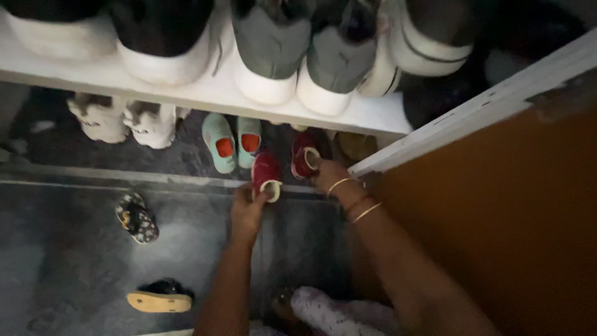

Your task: The person organizes a shoe cabinet by picking up various pairs of shoes from the floor, inspecting them, and placing them onto the shelves. The person handles black sneakers, white clogs, light blue slides, and red slip-ons, arranging them in rows within the cabinet.

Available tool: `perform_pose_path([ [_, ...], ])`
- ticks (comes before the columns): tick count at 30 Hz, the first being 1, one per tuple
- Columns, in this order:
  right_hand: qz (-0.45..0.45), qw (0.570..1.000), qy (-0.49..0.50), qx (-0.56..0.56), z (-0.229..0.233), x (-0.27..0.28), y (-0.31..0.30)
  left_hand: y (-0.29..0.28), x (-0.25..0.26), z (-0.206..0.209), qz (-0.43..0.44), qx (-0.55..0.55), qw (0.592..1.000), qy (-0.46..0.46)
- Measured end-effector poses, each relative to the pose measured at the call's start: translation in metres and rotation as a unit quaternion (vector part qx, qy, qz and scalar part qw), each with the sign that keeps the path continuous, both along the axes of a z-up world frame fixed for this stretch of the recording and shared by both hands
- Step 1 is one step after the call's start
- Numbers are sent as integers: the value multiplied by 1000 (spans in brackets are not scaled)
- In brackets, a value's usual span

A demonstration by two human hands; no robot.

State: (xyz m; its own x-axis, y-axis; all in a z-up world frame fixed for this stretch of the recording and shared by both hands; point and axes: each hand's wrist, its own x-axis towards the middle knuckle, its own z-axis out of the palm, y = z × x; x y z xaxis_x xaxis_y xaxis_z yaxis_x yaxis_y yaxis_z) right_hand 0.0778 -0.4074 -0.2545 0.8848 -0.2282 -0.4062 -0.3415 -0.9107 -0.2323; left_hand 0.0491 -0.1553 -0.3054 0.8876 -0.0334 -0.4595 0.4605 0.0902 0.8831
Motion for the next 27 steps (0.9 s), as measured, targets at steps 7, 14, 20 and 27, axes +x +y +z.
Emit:
perform_pose_path([
  [7, 27, 995, -99, -11, -25, 7, 15, -9, 3, -30, 28, -36, 998, 48],
  [14, 20, 981, -192, 34, -28, 19, 49, -12, -14, -86, 29, -130, 991, -25],
  [20, 44, 969, -236, 66, -44, 35, 69, 6, -31, -102, 0, -101, 995, -20],
  [27, -5, 972, -225, 66, -50, 40, 75, 14, -38, -91, -16, -102, 994, 23],
])
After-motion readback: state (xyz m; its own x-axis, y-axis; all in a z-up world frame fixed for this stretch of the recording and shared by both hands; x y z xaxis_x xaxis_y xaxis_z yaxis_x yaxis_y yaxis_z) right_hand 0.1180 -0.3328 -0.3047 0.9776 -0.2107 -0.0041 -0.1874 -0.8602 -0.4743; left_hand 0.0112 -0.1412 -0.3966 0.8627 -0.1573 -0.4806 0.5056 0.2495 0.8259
